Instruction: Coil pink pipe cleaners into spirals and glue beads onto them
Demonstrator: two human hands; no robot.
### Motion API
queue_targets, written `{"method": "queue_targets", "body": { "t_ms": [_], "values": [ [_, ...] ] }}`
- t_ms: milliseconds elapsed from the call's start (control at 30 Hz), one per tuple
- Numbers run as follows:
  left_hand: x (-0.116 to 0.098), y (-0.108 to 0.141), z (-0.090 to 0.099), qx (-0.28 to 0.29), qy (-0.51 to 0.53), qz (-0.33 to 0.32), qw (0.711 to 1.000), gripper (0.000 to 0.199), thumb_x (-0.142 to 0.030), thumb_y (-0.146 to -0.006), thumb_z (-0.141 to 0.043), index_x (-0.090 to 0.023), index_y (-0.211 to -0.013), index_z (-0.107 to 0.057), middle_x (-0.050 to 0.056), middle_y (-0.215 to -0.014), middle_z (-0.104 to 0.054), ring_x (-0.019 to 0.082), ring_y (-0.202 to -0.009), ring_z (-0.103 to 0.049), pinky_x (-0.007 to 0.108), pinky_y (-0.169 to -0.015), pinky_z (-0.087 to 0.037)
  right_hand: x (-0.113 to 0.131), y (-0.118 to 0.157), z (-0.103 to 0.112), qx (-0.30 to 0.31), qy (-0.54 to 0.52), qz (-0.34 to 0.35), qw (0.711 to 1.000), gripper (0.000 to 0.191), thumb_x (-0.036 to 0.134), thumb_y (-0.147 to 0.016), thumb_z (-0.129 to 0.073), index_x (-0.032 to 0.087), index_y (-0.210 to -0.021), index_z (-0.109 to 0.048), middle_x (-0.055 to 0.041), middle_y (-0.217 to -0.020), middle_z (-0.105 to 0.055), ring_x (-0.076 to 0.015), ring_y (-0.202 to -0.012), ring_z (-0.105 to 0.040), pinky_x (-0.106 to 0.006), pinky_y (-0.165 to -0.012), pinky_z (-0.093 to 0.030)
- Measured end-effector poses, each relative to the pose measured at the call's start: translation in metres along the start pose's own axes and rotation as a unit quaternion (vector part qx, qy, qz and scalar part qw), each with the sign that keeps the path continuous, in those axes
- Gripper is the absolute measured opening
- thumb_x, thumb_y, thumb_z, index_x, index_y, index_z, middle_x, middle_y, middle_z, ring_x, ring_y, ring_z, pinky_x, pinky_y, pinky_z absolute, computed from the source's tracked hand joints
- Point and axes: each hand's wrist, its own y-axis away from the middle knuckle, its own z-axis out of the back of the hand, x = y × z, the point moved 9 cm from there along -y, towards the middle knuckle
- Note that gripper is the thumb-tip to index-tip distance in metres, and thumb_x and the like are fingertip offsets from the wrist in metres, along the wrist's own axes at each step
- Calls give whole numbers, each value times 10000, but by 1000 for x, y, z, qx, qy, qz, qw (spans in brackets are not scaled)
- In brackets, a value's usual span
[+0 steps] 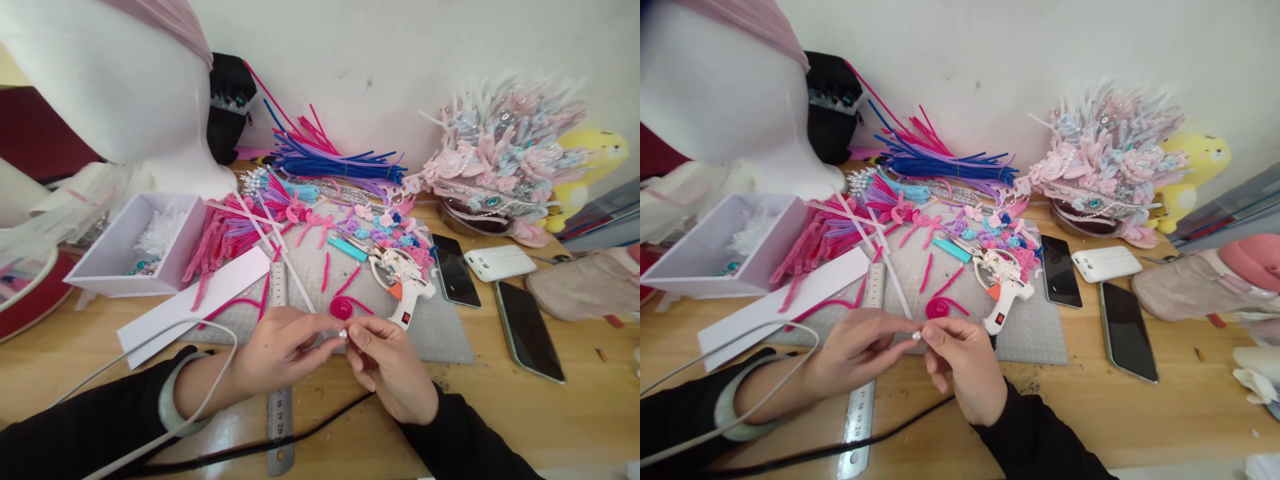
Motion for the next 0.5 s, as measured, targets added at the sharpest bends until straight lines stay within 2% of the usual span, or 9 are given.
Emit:
{"method": "queue_targets", "body": {
  "t_ms": [133, 233, 400, 500],
  "values": [
    [2, -1, 3, -9, -7, 14, 1000, 143, -232, -783, -488, -147, -851, -580, -79, -412, -451, 35, -373, -404, 137, -403, -312, 1, -1, -1, 4, 9, -8, 1000, 171, 289, -661, -637, 138, -741, -621, 48, -412, -450, -30, -349, -345, -118, -265, -225],
    [2, -2, 3, -2, -12, 15, 1000, 155, -227, -793, -466, -154, -861, -584, -68, -438, -500, 34, -387, -436, 134, -419, -332, 0, -1, 1, -7, 23, -15, 1000, 179, 298, -649, -645, 144, -735, -615, 65, -392, -409, -23, -333, -291, -127, -263, -182],
    [3, -2, 0, 5, -19, 11, 1000, 157, -210, -792, -466, -153, -877, -584, -43, -495, -573, 42, -414, -472, 149, -442, -353, 11, -2, 12, -41, 95, 40, 994, 182, 303, -640, -653, 151, -735, -618, 82, -403, -369, -5, -329, -229, -158, -309, -156],
    [3, -1, -2, 14, -20, 0, 1000, 162, -215, -800, -454, -164, -887, -581, -33, -524, -599, 55, -444, -503, 164, -464, -369, 11, -3, 12, -30, 126, 34, 991, 200, 317, -633, -655, 149, -736, -620, 65, -445, -406, -9, -348, -245, -172, -326, -156]
  ]
}}
